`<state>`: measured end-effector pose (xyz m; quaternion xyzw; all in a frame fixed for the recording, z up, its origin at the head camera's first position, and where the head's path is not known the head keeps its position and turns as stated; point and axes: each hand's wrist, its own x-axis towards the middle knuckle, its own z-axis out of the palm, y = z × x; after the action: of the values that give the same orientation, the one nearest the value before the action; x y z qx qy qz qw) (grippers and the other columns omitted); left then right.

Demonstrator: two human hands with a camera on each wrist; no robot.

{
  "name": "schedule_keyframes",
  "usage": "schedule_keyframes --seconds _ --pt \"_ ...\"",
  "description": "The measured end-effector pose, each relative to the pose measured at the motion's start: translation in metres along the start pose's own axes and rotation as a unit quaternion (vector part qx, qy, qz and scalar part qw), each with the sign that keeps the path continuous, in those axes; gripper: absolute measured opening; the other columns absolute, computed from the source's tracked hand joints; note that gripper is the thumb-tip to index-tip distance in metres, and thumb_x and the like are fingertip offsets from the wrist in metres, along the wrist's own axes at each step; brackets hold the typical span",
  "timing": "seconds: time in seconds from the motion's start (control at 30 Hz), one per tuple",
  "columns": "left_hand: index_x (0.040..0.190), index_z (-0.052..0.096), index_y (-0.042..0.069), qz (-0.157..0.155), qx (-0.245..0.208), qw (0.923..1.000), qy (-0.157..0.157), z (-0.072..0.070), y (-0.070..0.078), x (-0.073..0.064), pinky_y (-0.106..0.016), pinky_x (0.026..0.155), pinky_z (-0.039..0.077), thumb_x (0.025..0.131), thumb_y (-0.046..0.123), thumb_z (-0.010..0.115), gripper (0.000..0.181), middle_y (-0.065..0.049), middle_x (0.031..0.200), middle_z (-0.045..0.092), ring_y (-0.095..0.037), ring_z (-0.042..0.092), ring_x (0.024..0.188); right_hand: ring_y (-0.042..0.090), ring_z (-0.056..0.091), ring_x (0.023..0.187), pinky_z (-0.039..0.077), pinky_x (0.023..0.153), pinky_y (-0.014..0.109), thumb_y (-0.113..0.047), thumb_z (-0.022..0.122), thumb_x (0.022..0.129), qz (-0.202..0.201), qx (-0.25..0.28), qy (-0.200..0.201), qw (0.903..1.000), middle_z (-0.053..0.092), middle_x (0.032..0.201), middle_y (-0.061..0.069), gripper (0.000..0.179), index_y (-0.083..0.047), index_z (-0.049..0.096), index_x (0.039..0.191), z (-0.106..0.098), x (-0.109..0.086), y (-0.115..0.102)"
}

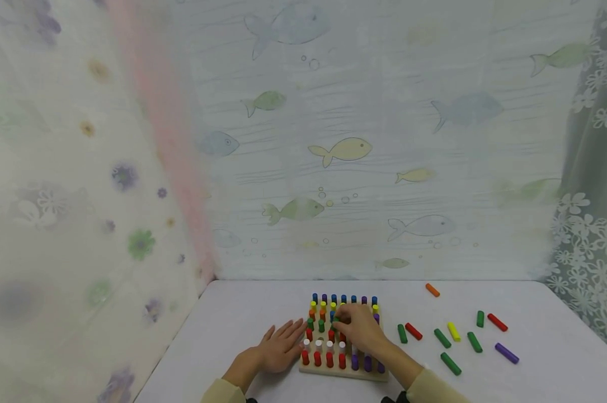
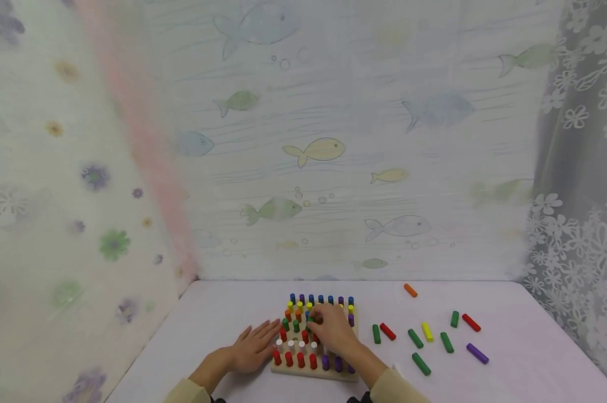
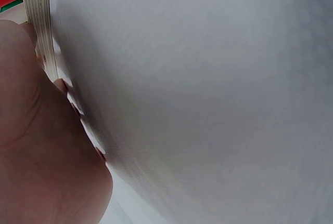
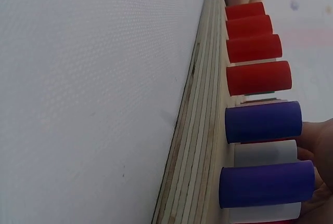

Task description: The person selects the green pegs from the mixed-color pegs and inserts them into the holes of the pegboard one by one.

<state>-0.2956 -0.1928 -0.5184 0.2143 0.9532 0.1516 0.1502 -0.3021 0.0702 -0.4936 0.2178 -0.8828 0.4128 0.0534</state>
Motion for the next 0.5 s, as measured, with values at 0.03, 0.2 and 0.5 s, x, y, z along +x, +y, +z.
schedule_keyframes --seconds 0.03,0.2,0.5 --pt "0.164 0.025 0.028 0.0 0.0 1.0 0.0 -0.0001 0.0001 0.0002 -0.064 0.123 0.005 0.106 0.061 0.031 0.067 0.005 0.17 0.022 -0.026 0.015 0.158 0.008 0.066 0.081 0.058 0.074 0.029 -0.011 0.075 0.094 0.001 -0.002 0.0 1.0 0.074 0.089 -0.006 0.006 -0.008 0.075 0.099 0.0002 0.0 -0.0003" --pt "0.164 0.024 0.028 0.002 0.002 1.0 -0.002 -0.0008 0.0009 -0.0006 -0.065 0.122 0.004 0.106 0.061 0.03 0.067 0.004 0.171 0.021 -0.027 0.014 0.158 0.008 0.067 0.081 0.059 0.074 0.029 -0.01 0.075 0.093 -0.003 -0.004 0.001 1.0 0.074 0.089 -0.006 0.007 -0.007 0.075 0.099 0.0008 -0.0001 -0.0022" --pt "0.164 0.025 0.029 0.002 0.002 1.0 0.002 0.0002 0.0007 -0.0009 -0.066 0.122 0.005 0.106 0.062 0.031 0.067 0.005 0.17 0.023 -0.027 0.016 0.158 0.008 0.065 0.081 0.058 0.074 0.028 -0.01 0.075 0.093 -0.01 -0.018 -0.007 0.9998 0.073 0.088 -0.007 0.009 -0.007 0.077 0.1 0.0012 0.0 -0.0032"
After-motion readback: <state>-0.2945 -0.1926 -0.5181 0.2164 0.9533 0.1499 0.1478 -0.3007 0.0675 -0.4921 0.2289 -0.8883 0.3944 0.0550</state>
